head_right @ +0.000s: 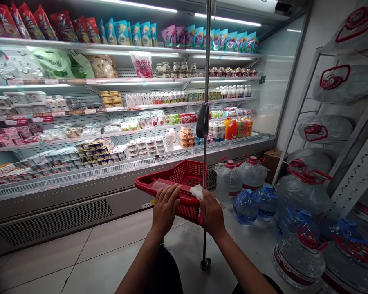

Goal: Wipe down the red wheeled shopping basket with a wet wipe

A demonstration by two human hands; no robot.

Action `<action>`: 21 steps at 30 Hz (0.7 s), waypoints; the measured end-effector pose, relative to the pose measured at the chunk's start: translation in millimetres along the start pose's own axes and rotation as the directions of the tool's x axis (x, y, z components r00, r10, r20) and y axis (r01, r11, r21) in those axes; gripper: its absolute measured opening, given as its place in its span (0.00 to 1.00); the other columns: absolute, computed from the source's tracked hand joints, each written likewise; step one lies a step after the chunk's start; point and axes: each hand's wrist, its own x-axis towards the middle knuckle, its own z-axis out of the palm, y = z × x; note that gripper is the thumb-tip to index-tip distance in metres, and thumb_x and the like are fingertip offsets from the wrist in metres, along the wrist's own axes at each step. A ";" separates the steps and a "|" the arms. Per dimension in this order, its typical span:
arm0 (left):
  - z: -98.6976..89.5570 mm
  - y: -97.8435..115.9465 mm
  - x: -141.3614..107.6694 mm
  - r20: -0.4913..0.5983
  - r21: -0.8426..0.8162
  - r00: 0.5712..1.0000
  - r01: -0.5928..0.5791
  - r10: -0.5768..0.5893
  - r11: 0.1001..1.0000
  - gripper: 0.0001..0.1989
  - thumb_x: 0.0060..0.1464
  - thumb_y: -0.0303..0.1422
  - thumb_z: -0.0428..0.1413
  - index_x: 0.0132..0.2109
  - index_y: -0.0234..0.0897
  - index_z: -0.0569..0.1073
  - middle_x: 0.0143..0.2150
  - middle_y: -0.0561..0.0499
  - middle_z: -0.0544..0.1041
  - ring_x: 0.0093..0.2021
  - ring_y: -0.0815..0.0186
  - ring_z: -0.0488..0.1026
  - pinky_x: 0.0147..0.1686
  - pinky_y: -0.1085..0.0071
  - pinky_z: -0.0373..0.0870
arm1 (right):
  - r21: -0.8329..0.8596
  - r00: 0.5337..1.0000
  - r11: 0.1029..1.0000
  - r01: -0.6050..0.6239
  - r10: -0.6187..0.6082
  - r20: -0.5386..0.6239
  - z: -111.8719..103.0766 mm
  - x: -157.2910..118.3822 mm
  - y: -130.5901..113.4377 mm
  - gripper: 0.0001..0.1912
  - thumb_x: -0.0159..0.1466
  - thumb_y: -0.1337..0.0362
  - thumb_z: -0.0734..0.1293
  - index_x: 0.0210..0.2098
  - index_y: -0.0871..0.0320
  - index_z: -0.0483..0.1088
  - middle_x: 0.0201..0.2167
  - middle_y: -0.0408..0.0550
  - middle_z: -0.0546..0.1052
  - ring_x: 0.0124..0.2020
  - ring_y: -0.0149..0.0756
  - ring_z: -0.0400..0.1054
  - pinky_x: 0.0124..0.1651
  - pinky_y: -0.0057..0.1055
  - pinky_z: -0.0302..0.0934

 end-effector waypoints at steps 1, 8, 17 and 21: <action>1.4 0.7 1.0 -0.002 0.000 1.000 0.007 -0.007 1.000 0.25 0.73 0.32 0.46 0.73 0.47 0.59 0.71 0.49 0.68 0.70 0.57 0.64 0.71 0.51 0.56 | -0.035 0.998 0.997 0.062 -0.061 0.010 1.7 3.2 -10.5 0.23 0.76 0.64 0.55 0.68 0.54 0.62 0.60 0.55 0.76 0.62 0.48 0.70 0.61 0.51 0.68; 6.0 15.0 5.5 0.010 -0.061 1.000 0.019 -0.018 0.998 0.33 0.69 0.28 0.46 0.77 0.42 0.47 0.74 0.47 0.62 0.73 0.59 0.60 0.72 0.53 0.55 | -0.219 0.964 0.942 0.254 -0.228 0.135 5.1 28.7 -41.8 0.18 0.75 0.66 0.58 0.61 0.60 0.71 0.52 0.57 0.81 0.50 0.46 0.75 0.55 0.44 0.67; -2.5 8.0 3.6 0.070 -0.198 0.996 -0.036 0.051 0.979 0.21 0.71 0.33 0.48 0.68 0.47 0.67 0.69 0.50 0.70 0.69 0.61 0.65 0.71 0.57 0.57 | 0.150 0.995 0.984 -0.094 0.096 -0.006 -32.6 -6.8 14.7 0.19 0.77 0.59 0.54 0.60 0.53 0.69 0.53 0.54 0.79 0.57 0.48 0.73 0.56 0.49 0.71; -4.7 -0.8 2.8 0.020 -0.268 1.000 -0.006 0.011 0.963 0.19 0.69 0.30 0.47 0.61 0.45 0.72 0.64 0.49 0.75 0.64 0.61 0.70 0.73 0.52 0.52 | 0.266 0.997 0.961 -0.077 0.075 0.017 -29.0 -25.9 -5.4 0.22 0.76 0.61 0.54 0.68 0.49 0.63 0.63 0.53 0.73 0.66 0.49 0.66 0.64 0.53 0.66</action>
